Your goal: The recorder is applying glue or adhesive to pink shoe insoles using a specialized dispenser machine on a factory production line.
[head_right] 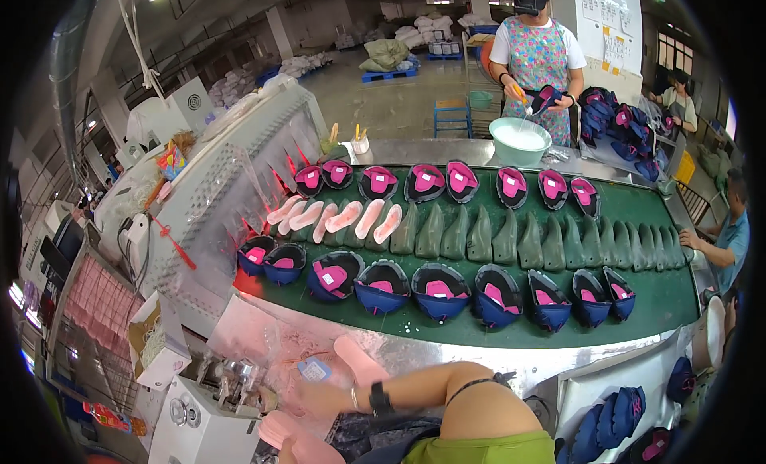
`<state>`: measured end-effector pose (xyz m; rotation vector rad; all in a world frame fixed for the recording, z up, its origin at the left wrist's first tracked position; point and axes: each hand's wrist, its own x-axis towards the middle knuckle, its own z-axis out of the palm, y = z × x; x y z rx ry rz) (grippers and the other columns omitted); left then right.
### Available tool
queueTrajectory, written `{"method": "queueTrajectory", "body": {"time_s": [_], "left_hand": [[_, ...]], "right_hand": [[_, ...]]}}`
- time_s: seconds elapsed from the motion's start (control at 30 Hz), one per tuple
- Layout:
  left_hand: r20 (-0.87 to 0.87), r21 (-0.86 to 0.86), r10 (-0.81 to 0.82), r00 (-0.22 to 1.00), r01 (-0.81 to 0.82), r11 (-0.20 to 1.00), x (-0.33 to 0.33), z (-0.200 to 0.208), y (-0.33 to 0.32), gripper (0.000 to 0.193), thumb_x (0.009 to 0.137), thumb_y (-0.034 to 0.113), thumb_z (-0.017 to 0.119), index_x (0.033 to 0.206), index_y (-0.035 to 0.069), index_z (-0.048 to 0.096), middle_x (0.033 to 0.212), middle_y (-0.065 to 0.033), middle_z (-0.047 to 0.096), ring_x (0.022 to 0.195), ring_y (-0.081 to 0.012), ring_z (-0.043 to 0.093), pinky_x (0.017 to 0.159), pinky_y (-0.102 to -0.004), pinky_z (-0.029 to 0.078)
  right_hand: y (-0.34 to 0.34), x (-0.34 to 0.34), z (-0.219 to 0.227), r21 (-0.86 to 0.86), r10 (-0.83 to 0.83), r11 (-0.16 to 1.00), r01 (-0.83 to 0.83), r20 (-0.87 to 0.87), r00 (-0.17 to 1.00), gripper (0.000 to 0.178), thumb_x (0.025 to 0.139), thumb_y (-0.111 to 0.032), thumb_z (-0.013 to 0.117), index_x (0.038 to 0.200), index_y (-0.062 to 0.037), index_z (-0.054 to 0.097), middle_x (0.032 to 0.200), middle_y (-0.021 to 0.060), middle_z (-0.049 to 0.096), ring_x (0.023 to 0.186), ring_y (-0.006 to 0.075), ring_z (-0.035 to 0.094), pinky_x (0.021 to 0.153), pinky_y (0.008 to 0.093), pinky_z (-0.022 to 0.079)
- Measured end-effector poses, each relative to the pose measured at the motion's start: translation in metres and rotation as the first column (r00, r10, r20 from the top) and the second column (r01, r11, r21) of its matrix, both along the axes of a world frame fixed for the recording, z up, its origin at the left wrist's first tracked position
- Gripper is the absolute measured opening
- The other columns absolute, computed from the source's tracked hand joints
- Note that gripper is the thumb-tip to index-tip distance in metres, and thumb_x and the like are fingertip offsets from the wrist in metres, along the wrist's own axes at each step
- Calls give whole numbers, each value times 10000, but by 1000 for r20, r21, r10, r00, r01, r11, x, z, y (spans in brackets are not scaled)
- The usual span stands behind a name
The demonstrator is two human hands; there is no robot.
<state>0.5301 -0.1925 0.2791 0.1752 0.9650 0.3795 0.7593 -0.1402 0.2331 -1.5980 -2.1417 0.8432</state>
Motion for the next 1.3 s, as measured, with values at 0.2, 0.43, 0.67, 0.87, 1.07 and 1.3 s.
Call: {"method": "queueTrajectory", "body": {"time_s": [0.2,0.43,0.67,0.87,1.07,1.3], "left_hand": [[-217,613,78,973,74,786,-5,-18,2,624,936,458,555,1369,21,452,1184,-151,635,1115,-298,606,962,-440,493],[-146,453,196,970,-110,885,-38,-36,-11,268,954,154,535,1155,-6,610,1020,-97,681,910,-199,666,811,-321,541],[57,332,231,971,-236,913,-56,-27,-9,257,954,151,546,1148,-11,595,1014,-84,681,901,-192,669,818,-333,550],[145,88,318,937,-333,939,-64,-44,-16,343,960,238,575,1192,-14,586,1076,-106,677,964,-212,658,883,-350,535],[188,279,309,932,-352,893,-70,-51,-43,286,975,165,567,1207,-1,580,1099,-71,667,977,-197,654,881,-345,544],[48,139,325,945,-328,934,-68,-59,-36,244,962,145,523,1146,0,592,1082,-95,677,982,-232,659,903,-374,542]], "right_hand": [[-62,-59,-26,231,51,973,23,-310,949,394,1008,-281,431,1229,17,561,1108,217,632,1014,367,615,870,428,493],[-50,-48,-35,-520,-340,853,-42,-615,711,371,937,-194,613,1244,14,602,1078,114,706,997,164,646,864,331,525],[-10,-44,-21,-269,-331,930,251,-314,890,545,832,-262,688,1277,25,556,1127,182,661,1002,217,649,839,350,522],[86,-36,-20,62,-322,924,376,-402,857,474,809,-229,665,1179,36,534,1049,252,644,981,322,653,807,403,506],[127,-40,-5,80,-369,913,401,-259,893,637,804,-306,686,1309,22,480,1030,263,664,966,405,656,803,438,514],[94,-4,36,387,-373,839,383,-104,922,473,824,-232,655,1217,11,549,1116,245,615,984,394,623,803,460,510]]}}
